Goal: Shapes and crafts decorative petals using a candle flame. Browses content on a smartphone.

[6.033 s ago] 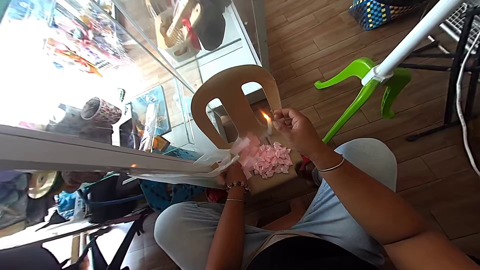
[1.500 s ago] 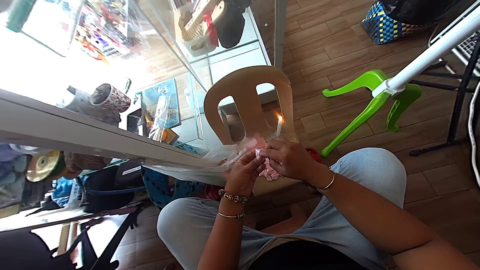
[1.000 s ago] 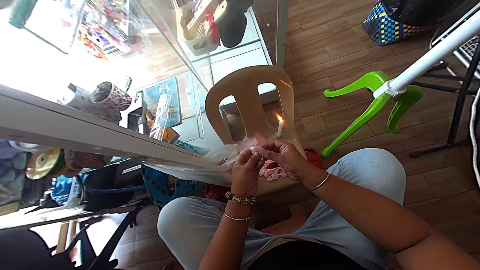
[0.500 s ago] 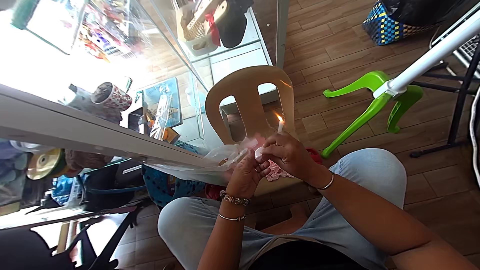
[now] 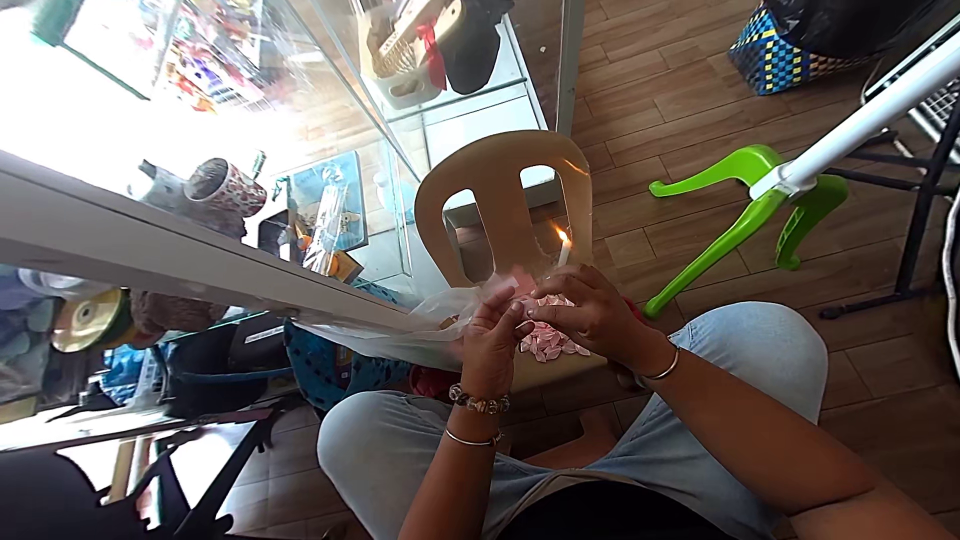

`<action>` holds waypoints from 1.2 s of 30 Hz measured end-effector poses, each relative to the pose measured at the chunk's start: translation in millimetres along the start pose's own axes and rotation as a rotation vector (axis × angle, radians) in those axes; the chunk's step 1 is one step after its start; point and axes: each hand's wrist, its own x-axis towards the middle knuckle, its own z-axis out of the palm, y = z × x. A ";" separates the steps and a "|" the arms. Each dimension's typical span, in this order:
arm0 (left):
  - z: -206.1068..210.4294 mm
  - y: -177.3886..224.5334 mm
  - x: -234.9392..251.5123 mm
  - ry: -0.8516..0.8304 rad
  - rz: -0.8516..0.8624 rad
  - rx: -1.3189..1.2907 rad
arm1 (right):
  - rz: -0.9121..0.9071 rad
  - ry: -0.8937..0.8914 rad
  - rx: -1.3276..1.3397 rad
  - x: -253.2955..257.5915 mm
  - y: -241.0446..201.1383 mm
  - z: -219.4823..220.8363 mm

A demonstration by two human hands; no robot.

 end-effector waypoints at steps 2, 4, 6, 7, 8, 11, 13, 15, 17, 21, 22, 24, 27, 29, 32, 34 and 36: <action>0.5 -1.9 0.0 0.007 0.052 0.029 | 0.007 -0.003 0.001 0.6 -0.8 0.8; 0.2 -3.0 -0.2 0.001 0.084 0.060 | 0.053 -0.009 0.019 1.5 -3.4 1.2; -1.1 -3.8 -0.3 -0.017 0.123 0.114 | 0.161 -0.013 0.089 2.5 -7.5 2.3; -1.7 -4.0 -0.4 -0.024 0.146 0.146 | 0.236 -0.006 0.159 3.0 -9.9 3.7; -1.7 -3.9 -0.8 -0.029 0.167 0.175 | 0.315 0.011 0.241 3.6 -12.6 4.9; -1.9 -4.2 -1.2 -0.055 0.235 0.265 | 0.508 0.055 0.446 5.9 -19.3 5.4; -3.1 -3.7 -1.1 -0.078 0.271 0.315 | 0.577 0.066 0.495 7.5 -21.5 5.5; -4.2 -2.8 -0.9 -0.095 0.299 0.365 | 0.621 0.062 0.514 9.2 -22.5 4.5; -4.6 -2.2 -0.9 -0.108 0.315 0.388 | 0.635 0.063 0.520 9.7 -22.4 3.9; -6.0 -1.4 -1.2 -0.136 0.328 0.387 | 0.645 0.061 0.532 9.7 -22.6 2.9; -6.1 -1.0 -1.4 -0.143 0.326 0.387 | 0.655 0.061 0.541 9.7 -22.7 2.7; -6.8 -0.2 -1.4 -0.159 0.323 0.386 | 0.675 0.050 0.560 10.1 -22.8 1.3; -8.9 -0.4 -0.7 -0.183 0.331 0.398 | 0.691 0.013 0.571 9.9 -21.7 -1.5; -9.5 0.0 -0.8 -0.182 0.337 0.413 | 0.674 0.004 0.574 10.3 -20.9 -2.2; -9.2 3.1 -1.1 -0.180 0.265 0.342 | 0.683 -0.008 0.597 11.8 -20.6 -4.1; -7.4 6.1 -0.4 -0.179 0.103 0.128 | 0.761 -0.006 0.657 14.0 -21.1 -6.7; -8.3 5.6 2.0 -0.196 -0.027 -0.039 | 0.841 0.019 0.734 16.0 -21.6 -8.8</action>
